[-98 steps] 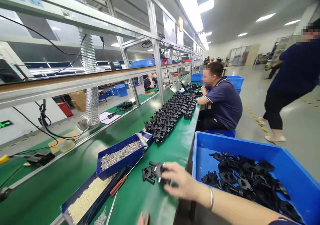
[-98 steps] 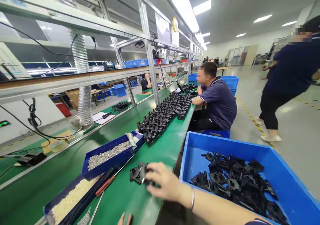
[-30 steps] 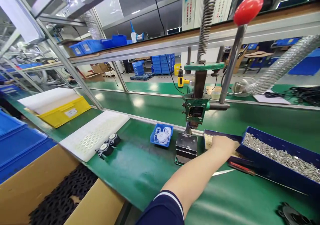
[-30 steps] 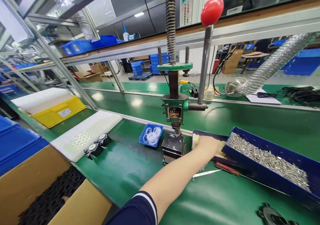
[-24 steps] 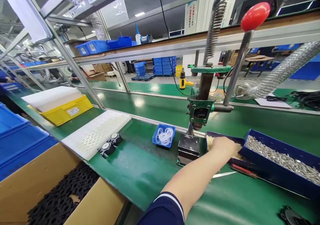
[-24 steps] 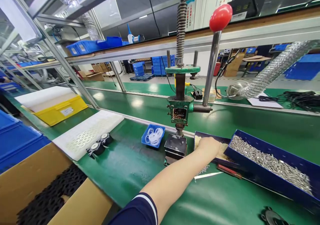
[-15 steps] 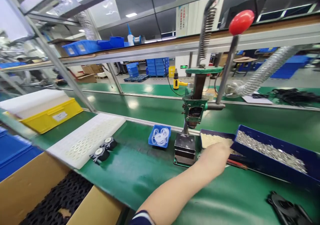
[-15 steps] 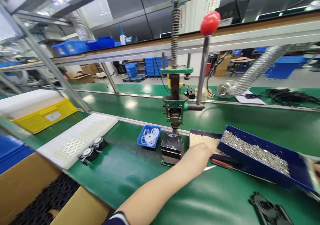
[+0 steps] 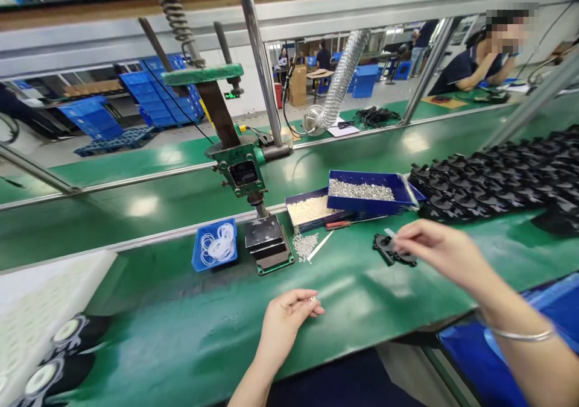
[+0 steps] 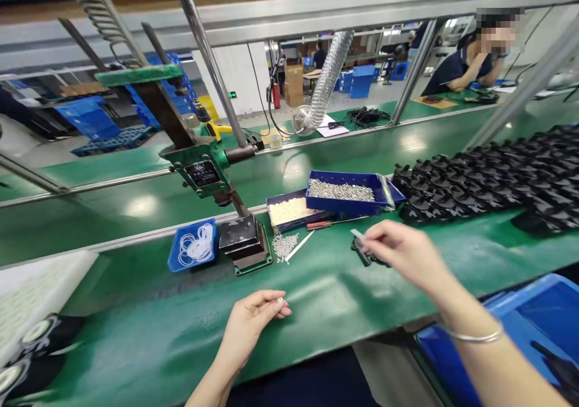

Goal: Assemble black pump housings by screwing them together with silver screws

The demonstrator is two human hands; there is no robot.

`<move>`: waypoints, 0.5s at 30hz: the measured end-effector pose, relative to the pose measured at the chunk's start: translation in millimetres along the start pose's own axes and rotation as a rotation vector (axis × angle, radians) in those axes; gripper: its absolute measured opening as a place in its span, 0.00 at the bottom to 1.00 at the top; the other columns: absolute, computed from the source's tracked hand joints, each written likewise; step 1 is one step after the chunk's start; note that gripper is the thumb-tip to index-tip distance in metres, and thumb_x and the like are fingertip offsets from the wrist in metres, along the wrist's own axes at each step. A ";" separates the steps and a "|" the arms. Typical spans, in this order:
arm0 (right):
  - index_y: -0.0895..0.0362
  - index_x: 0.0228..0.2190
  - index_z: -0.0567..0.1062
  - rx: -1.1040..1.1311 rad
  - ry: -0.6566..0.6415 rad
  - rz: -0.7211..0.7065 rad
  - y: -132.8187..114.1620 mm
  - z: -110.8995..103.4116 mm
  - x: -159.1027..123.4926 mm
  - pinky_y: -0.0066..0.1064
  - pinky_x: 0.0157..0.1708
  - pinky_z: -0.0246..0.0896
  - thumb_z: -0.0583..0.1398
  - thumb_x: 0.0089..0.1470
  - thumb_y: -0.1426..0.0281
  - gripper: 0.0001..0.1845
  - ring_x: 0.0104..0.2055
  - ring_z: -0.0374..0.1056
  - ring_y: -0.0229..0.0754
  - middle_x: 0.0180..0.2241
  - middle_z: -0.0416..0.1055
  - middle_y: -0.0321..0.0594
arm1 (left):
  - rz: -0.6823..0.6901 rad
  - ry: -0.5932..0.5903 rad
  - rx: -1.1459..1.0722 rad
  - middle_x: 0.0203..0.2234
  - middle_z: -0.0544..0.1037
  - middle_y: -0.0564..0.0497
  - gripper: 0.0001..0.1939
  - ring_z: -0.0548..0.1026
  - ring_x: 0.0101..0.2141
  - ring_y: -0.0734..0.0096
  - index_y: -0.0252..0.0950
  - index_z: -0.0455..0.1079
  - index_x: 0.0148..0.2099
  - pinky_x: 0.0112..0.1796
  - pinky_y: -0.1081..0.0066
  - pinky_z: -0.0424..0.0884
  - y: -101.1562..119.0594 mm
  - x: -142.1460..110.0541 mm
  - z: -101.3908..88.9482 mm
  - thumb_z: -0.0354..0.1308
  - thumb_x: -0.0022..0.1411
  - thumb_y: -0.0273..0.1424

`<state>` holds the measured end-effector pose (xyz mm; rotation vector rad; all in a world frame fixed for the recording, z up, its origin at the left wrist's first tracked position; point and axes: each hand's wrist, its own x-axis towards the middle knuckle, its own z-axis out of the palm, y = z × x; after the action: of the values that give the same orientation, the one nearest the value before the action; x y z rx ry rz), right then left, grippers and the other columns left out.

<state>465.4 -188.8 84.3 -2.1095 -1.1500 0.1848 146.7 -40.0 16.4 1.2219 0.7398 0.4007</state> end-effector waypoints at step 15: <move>0.59 0.34 0.77 0.833 -0.631 0.115 -97.2 125.6 -89.2 0.24 0.24 0.57 0.63 0.59 0.59 0.15 0.22 0.62 0.31 0.25 0.66 0.33 | 0.138 0.000 -0.135 0.30 0.73 0.55 0.07 0.75 0.28 0.77 0.35 0.74 0.34 0.34 0.75 0.71 3.5 -25.7 -8.2 0.69 0.56 0.30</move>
<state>292.0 -159.2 37.3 -1.3746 -1.0171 1.2233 123.1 -49.7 25.9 1.1488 0.6196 0.5557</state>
